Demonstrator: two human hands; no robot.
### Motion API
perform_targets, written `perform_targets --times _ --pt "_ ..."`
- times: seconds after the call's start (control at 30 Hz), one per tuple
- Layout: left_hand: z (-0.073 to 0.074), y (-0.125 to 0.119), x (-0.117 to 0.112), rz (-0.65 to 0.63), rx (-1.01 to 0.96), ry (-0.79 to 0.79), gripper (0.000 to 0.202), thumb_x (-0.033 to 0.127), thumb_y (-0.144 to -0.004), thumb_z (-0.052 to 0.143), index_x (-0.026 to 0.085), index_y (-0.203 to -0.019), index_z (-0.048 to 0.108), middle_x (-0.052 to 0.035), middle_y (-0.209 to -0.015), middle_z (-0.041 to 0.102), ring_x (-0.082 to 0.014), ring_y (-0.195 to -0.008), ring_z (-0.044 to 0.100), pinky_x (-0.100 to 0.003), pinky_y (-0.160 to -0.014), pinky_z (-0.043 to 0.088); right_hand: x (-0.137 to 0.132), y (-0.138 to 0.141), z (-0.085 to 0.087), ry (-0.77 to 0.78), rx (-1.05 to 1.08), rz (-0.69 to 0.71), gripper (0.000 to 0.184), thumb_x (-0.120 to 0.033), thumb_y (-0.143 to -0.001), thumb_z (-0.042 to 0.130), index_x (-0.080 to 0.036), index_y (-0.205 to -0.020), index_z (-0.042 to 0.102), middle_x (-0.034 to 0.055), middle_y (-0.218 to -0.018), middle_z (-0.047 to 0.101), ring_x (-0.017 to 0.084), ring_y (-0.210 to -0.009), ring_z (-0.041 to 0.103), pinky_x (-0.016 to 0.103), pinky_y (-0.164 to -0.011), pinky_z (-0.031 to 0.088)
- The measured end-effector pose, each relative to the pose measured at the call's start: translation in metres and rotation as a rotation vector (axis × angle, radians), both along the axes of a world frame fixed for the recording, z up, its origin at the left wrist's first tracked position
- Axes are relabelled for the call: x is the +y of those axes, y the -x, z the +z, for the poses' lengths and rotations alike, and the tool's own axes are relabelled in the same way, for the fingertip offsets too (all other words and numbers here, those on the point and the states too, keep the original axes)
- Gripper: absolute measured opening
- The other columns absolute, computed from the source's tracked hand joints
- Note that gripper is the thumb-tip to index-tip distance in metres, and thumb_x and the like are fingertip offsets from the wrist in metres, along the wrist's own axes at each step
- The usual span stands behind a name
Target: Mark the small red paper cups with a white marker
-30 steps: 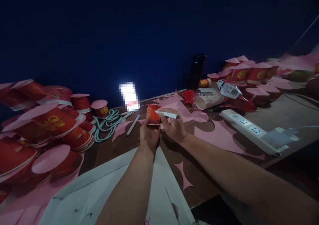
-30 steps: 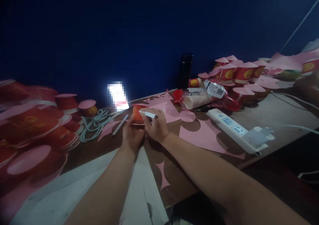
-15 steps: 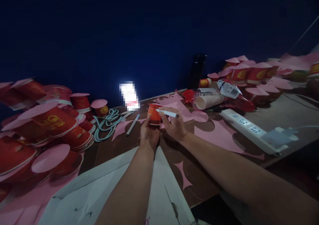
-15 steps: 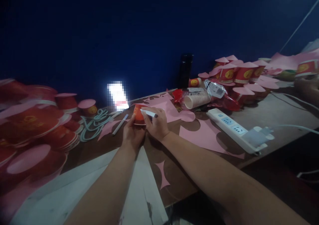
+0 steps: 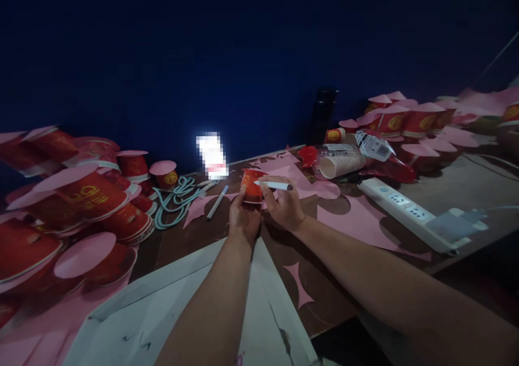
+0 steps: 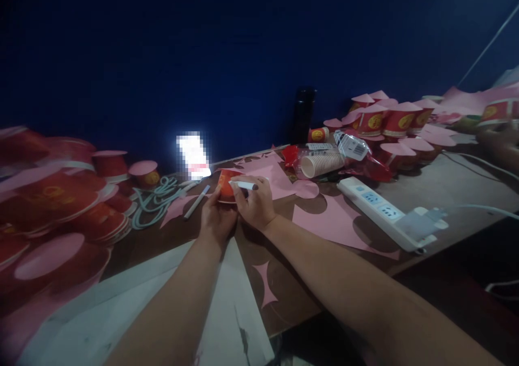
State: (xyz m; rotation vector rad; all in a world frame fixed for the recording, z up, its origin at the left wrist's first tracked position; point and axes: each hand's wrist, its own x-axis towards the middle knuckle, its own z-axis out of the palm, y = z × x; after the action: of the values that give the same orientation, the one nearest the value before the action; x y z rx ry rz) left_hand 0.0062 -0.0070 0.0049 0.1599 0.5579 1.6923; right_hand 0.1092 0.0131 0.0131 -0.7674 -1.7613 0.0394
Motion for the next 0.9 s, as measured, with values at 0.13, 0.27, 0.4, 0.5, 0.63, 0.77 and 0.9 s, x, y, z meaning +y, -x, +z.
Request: perform_targets --times 0.13,0.27,0.4,0.5,0.63,0.77,0.9 --pt "0.0003 0.0003 -0.0008 -0.01 0.0 -0.008 0.018 0.017 -0.08 0.055 0.015 -0.096 0.065 -0.0061 -0.089 0.071 -0.0166 -0.088 0.066 -0.031 -0.087 0.048 -0.0006 0.0004 0.0004 -0.017 -0.002 0.0 0.014 -0.025 -0.089 0.051 -0.021 -0.093 0.063 0.0049 -0.096 0.071 0.018 -0.095 0.063 0.037 -0.089 0.044" --pt "-0.0006 0.0005 -0.0006 -0.009 0.009 -0.014 0.018 0.018 -0.081 0.055 0.015 -0.095 0.065 -0.0052 -0.088 0.071 -0.0155 -0.086 0.066 -0.031 -0.088 0.048 -0.0005 0.0005 -0.0008 -0.014 0.007 0.008 0.015 -0.025 -0.089 0.051 -0.02 -0.093 0.063 0.0052 -0.096 0.071 0.018 -0.094 0.064 0.036 -0.09 0.044" --pt "-0.0024 0.0007 0.0004 -0.016 0.009 -0.022 0.016 0.019 -0.08 0.056 0.015 -0.093 0.065 -0.0051 -0.09 0.07 -0.0152 -0.088 0.065 -0.03 -0.09 0.047 -0.0011 0.0001 -0.0005 0.038 0.012 0.029 0.018 -0.029 -0.09 0.048 -0.021 -0.094 0.064 0.0054 -0.098 0.07 0.018 -0.096 0.063 0.036 -0.092 0.044" --pt "-0.0034 0.0008 0.0012 -0.023 0.014 -0.018 0.015 0.02 -0.081 0.056 0.014 -0.091 0.066 -0.0059 -0.092 0.07 -0.0151 -0.09 0.065 -0.029 -0.09 0.047 -0.0028 -0.0002 0.0013 0.053 0.018 0.038 0.019 -0.03 -0.09 0.048 -0.021 -0.097 0.064 0.0056 -0.1 0.07 0.018 -0.098 0.063 0.036 -0.092 0.044" --pt "-0.003 0.0 0.0015 -0.046 0.022 -0.024 0.017 0.02 -0.081 0.055 0.013 -0.092 0.065 -0.0079 -0.096 0.069 -0.0173 -0.096 0.064 -0.03 -0.091 0.047 -0.0042 -0.0001 0.0026 0.051 0.003 0.048 0.02 -0.029 -0.091 0.048 -0.021 -0.1 0.064 0.0053 -0.103 0.07 0.018 -0.098 0.063 0.035 -0.091 0.044" --pt "-0.0015 -0.0013 0.0007 -0.054 0.041 -0.037 0.022 0.02 -0.082 0.053 0.013 -0.1 0.064 -0.0088 -0.099 0.069 -0.018 -0.1 0.063 -0.031 -0.091 0.047 -0.0034 0.0001 0.0018 0.066 -0.001 0.045 0.021 -0.03 -0.091 0.049 -0.021 -0.102 0.064 0.0049 -0.103 0.07 0.017 -0.097 0.063 0.034 -0.09 0.044" --pt "-0.0015 -0.0012 -0.0002 -0.058 0.042 -0.023 0.024 0.02 -0.082 0.054 0.013 -0.102 0.064 -0.0089 -0.101 0.069 -0.0181 -0.101 0.062 -0.03 -0.091 0.047 -0.0023 0.0002 0.0018 0.055 -0.003 0.033 0.02 -0.029 -0.091 0.049 -0.021 -0.101 0.064 0.0051 -0.103 0.07 0.017 -0.098 0.063 0.033 -0.09 0.044"
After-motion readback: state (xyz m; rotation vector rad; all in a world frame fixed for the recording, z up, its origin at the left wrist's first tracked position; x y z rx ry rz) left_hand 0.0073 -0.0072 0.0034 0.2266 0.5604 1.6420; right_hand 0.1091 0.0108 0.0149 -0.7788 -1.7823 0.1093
